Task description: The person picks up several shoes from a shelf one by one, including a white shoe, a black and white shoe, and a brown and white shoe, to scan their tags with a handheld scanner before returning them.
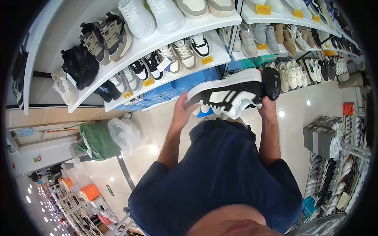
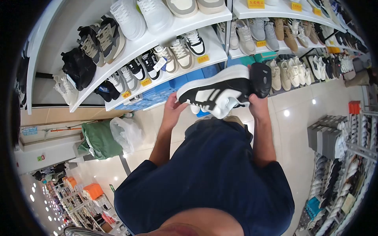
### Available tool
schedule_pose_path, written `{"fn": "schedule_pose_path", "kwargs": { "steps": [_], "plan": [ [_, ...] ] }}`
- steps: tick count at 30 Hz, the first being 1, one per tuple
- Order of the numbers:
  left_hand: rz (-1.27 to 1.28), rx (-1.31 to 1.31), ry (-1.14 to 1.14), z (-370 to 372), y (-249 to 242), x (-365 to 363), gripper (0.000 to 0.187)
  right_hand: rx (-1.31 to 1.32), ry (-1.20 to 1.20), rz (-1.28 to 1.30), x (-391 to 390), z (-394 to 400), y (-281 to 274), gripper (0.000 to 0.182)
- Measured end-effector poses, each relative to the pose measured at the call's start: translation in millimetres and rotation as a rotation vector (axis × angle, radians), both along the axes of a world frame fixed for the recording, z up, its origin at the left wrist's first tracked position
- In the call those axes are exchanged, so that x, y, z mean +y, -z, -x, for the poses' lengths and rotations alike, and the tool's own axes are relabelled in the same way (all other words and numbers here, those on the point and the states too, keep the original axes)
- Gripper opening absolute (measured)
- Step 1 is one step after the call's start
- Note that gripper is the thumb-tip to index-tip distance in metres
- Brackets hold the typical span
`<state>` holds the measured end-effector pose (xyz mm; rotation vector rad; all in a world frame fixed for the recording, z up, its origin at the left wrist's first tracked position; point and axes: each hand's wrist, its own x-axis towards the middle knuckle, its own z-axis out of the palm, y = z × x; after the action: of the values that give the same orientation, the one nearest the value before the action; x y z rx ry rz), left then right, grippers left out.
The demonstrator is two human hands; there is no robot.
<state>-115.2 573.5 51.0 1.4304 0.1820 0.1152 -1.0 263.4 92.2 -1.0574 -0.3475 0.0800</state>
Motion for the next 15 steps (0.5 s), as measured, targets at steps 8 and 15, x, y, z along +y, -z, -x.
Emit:
{"fn": "schedule_pose_path", "kwargs": {
  "steps": [8, 15],
  "plan": [
    [-0.177, -0.265, -0.039, 39, -52, 29, 0.064, 0.216, -0.127, -0.123, 14, 33, 8, 0.085],
    [-0.156, -0.337, -0.005, 74, -90, 34, 0.069, 0.341, -0.176, -0.282, 41, 51, 8, 0.078]
  ]
}}
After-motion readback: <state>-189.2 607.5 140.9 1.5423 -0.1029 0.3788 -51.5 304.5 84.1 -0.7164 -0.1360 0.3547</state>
